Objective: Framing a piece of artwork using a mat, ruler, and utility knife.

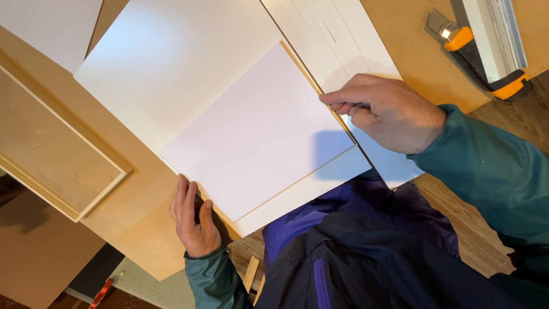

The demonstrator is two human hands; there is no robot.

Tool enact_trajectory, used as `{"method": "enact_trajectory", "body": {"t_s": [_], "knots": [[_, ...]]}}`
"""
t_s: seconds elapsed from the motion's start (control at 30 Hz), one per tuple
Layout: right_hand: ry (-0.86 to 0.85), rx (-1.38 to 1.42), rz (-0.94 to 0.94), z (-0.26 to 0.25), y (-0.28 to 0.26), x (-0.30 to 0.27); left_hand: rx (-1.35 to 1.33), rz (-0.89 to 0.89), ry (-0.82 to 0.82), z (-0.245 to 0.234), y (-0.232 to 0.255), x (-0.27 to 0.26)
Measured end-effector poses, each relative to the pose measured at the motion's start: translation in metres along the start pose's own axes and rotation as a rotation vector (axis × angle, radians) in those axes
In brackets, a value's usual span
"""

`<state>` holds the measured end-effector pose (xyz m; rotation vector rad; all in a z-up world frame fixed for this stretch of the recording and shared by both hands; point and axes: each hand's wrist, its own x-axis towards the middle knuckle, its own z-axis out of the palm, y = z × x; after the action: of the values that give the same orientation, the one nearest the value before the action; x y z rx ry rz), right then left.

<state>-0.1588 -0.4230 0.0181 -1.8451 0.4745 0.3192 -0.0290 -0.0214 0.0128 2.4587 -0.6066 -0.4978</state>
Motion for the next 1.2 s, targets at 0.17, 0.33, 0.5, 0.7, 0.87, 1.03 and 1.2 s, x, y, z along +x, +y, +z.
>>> {"method": "enact_trajectory", "body": {"t_s": [0.17, 0.33, 0.5, 0.7, 0.87, 1.03, 1.2], "knots": [[0.002, 0.0, -0.012, 0.0, 0.001, -0.001, -0.004, -0.006, 0.003, 0.001, 0.001, 0.0], [0.015, 0.023, -0.011, 0.0, 0.002, -0.002, 0.0, 0.02, 0.008, 0.001, 0.001, 0.0], [0.014, 0.006, -0.033, 0.002, 0.001, -0.002, 0.014, 0.01, 0.007, 0.0, 0.002, 0.0], [-0.01, -0.105, -0.034, 0.006, -0.016, -0.001, -0.021, 0.001, 0.034, -0.006, -0.007, 0.005], [-0.061, -0.13, 0.132, 0.007, -0.037, 0.01, -0.029, -0.026, 0.041, -0.014, -0.006, 0.011], [-0.101, -0.15, 0.193, 0.01, -0.041, 0.017, -0.051, -0.094, 0.032, -0.018, -0.014, 0.014], [-0.093, -0.067, 0.325, 0.018, -0.042, 0.023, -0.051, -0.112, -0.007, -0.019, -0.025, 0.015]]}}
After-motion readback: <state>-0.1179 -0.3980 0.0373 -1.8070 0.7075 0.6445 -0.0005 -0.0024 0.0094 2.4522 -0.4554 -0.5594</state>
